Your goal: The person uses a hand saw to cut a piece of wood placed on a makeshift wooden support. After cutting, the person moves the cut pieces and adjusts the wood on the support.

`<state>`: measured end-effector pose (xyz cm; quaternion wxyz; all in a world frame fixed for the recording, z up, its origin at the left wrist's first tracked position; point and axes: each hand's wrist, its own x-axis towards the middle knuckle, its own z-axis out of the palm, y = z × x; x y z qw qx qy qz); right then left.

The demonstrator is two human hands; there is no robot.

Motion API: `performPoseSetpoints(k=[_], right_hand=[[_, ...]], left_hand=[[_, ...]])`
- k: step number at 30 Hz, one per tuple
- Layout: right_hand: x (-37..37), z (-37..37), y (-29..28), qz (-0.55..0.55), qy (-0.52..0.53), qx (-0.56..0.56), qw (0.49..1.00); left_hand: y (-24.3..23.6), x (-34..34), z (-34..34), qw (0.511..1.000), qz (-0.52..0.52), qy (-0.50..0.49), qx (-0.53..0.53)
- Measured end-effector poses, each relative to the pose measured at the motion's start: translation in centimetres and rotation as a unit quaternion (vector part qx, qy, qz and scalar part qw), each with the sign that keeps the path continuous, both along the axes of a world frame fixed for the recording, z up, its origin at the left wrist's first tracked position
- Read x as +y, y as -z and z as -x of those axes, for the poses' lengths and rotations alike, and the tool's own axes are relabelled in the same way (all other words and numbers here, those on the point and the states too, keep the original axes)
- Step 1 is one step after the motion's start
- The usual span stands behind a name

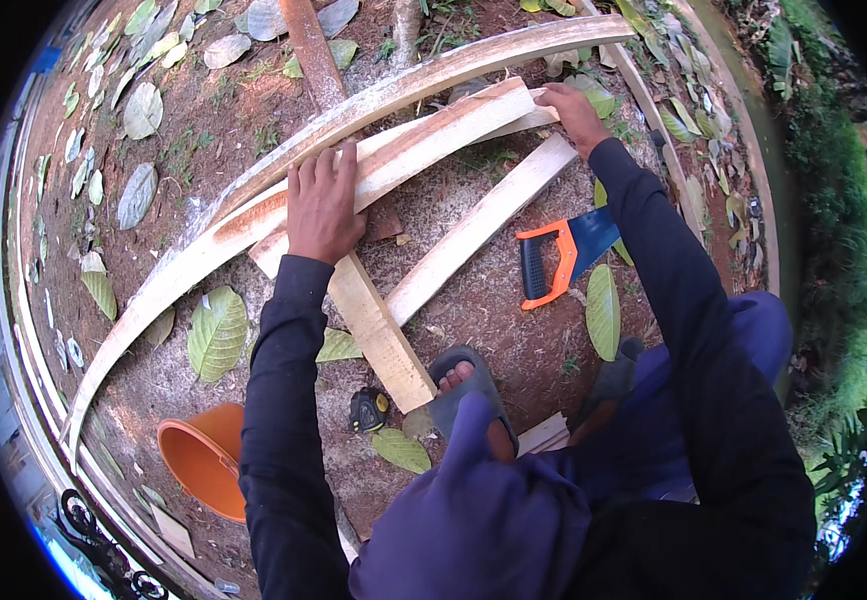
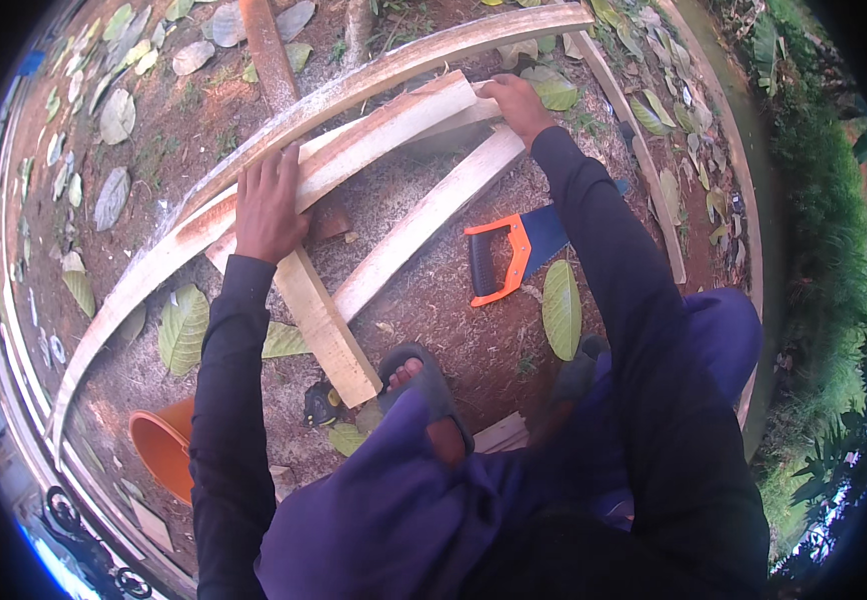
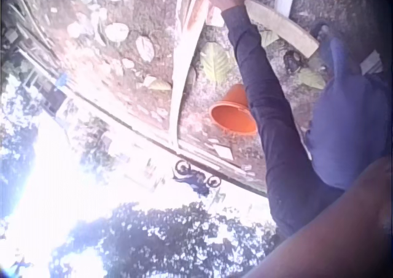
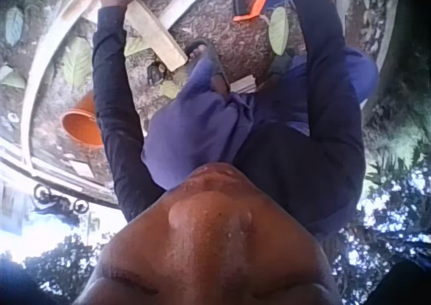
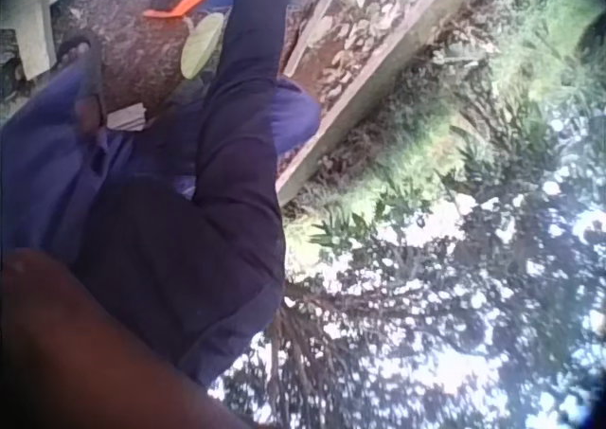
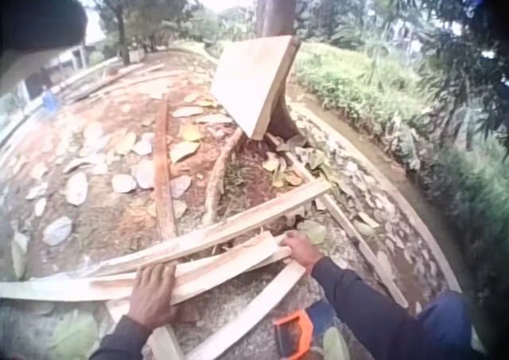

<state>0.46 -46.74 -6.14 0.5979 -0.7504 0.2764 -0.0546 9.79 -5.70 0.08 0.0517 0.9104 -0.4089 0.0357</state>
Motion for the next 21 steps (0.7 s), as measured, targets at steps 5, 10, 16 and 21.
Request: performPoseSetpoints(k=[5, 10, 16, 21], right_hand=[[2.2, 0.9, -4.1, -0.048, -0.004, -0.019, 0.999], [3.4, 3.7, -9.0, -0.036, 0.042, 0.013, 0.998], [1.1, 7.8, -8.7, -0.027, 0.015, 0.148, 0.989], [2.4, 7.9, -8.9, 0.12, -0.106, 0.145, 0.976]], left_hand=[[-3.6, 1.3, -1.7, 0.999, -0.008, 0.034, 0.04], [-6.1, 0.4, -0.4, 0.991, -0.008, 0.034, 0.126], [-4.8, 0.7, 2.1, 0.984, 0.009, 0.078, 0.158], [-3.2, 2.6, 2.9, 0.989, 0.035, 0.06, 0.134]])
